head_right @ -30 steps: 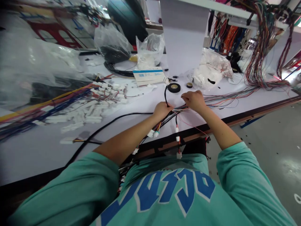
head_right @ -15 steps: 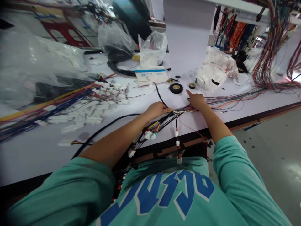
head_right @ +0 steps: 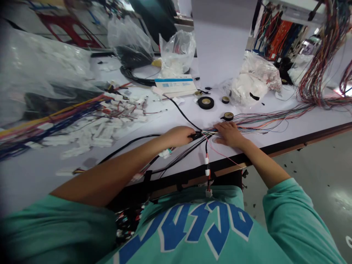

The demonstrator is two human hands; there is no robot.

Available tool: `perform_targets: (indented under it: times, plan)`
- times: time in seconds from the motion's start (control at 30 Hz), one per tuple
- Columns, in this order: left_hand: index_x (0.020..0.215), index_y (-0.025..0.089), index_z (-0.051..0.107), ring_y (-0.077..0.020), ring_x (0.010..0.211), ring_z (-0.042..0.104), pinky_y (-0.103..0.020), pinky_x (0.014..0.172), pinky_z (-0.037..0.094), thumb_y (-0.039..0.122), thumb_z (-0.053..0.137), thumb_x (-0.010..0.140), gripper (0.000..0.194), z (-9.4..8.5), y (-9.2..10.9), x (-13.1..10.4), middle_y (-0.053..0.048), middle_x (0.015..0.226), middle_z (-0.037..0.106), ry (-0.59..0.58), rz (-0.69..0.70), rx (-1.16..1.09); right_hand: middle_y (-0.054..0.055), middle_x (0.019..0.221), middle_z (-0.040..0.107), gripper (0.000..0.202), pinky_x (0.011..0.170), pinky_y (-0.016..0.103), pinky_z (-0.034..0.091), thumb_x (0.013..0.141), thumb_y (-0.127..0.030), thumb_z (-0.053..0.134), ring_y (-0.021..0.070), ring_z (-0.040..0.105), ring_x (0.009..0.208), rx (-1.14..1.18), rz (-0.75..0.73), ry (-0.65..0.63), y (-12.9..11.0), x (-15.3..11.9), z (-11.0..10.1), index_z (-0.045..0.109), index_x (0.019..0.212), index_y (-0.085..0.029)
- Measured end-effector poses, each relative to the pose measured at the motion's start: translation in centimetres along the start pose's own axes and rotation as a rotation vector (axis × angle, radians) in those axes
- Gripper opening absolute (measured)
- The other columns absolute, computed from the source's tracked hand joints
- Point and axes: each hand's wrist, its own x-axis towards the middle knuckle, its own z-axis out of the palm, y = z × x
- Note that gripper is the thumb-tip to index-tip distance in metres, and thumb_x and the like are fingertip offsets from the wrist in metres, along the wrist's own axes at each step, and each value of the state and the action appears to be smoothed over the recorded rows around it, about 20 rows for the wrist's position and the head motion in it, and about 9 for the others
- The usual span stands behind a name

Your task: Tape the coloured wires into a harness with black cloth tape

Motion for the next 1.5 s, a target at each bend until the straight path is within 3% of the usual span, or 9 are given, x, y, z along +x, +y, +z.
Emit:
perform_targets:
  times: [0.2,0.5,0.67,0.8,0.93,1.03,1.17,1.3,1.5]
  plan:
    - [0.062,0.019,0.067,-0.0104,0.049,0.047,-0.021,0.05,0.039,0.02,0.061,0.05,0.013,-2.2,-2.7,0.9,0.004,0.049,0.055,-0.364,0.059,-0.773,0.014,0.112,0.06,0.041,0.093,0.044,0.034,0.082,-0.024,0.051,0.0247,0.054,0.104,0.125,-0.091,0.021,-0.1,1.8,-0.7,0.049,0.122,-0.015]
    - [0.062,0.016,0.067,-0.0126,0.048,0.048,-0.025,0.052,0.042,0.019,0.067,0.051,0.011,-2.7,-3.5,1.8,-0.002,0.053,0.058,-0.607,-0.022,-0.927,0.002,0.087,0.058,0.034,0.067,0.027,0.048,0.066,-0.016,0.065,0.0112,0.058,0.072,0.76,-0.028,-0.082,2.6,3.0,-1.8,0.048,0.096,-0.017]
    - [0.072,0.019,0.067,-0.0138,0.059,0.056,-0.025,0.065,0.044,0.016,0.059,0.062,0.013,-3.2,-3.5,2.4,0.0,0.063,0.061,-0.454,0.013,-0.518,-0.003,0.071,0.059,0.031,0.066,0.027,0.049,0.069,-0.015,0.063,0.0111,0.061,0.065,1.033,0.029,-0.183,3.1,4.2,-1.1,0.046,0.095,-0.018]
    - [0.087,0.022,0.068,-0.021,0.088,0.059,-0.028,0.081,0.041,0.013,0.052,0.069,0.025,-3.6,-1.5,1.0,-0.003,0.088,0.066,-0.117,0.108,0.015,-0.003,0.072,0.06,0.024,0.068,0.028,0.051,0.075,-0.015,0.057,0.011,0.063,0.062,1.136,0.083,-0.198,3.3,4.5,-0.9,0.046,0.096,-0.018]
    - [0.096,0.02,0.065,-0.0256,0.1,0.056,-0.035,0.085,0.04,0.009,0.042,0.072,0.035,-3.0,1.1,-1.2,-0.008,0.1,0.066,0.122,0.149,0.284,-0.003,0.071,0.061,0.018,0.068,0.027,0.051,0.077,-0.016,0.056,0.0104,0.063,0.062,1.185,0.082,-0.198,3.3,4.4,-0.9,0.048,0.093,-0.018]
    - [0.092,0.017,0.064,-0.0254,0.094,0.059,-0.036,0.081,0.043,0.009,0.038,0.073,0.033,-2.3,2.2,-2.5,-0.01,0.094,0.067,0.211,0.178,0.322,-0.004,0.068,0.061,0.018,0.066,0.024,0.051,0.076,-0.016,0.059,0.0091,0.063,0.059,1.229,0.064,-0.185,3.2,4.5,-0.9,0.049,0.091,-0.017]
    - [0.108,0.017,0.055,-0.0198,0.082,0.063,-0.031,0.072,0.047,0.011,0.034,0.076,0.039,-2.0,2.5,-3.2,-0.006,0.092,0.068,0.269,0.071,0.067,-0.005,0.066,0.059,0.022,0.06,0.021,0.051,0.074,-0.019,0.064,0.009,0.063,0.058,1.277,0.074,-0.193,3.4,4.7,-0.7,0.05,0.091,-0.017]
    - [0.118,0.015,0.047,-0.02,0.099,0.058,-0.033,0.085,0.045,0.015,0.036,0.079,0.041,-2.3,2.7,-3.1,-0.009,0.113,0.061,0.392,0.074,-0.064,-0.004,0.067,0.059,0.024,0.06,0.022,0.052,0.073,-0.023,0.067,0.0102,0.064,0.06,1.292,0.072,-0.205,3.4,4.9,-0.6,0.05,0.089,-0.017]
    - [0.128,0.017,0.039,-0.0252,0.11,0.052,-0.035,0.089,0.042,0.019,0.052,0.071,0.059,-1.7,2.7,-0.6,-0.012,0.126,0.052,0.207,0.186,0.066,-0.003,0.069,0.06,0.024,0.062,0.023,0.051,0.074,-0.028,0.066,0.0091,0.061,0.058,1.263,0.057,-0.19,3.2,4.7,-1.0,0.052,0.09,-0.018]
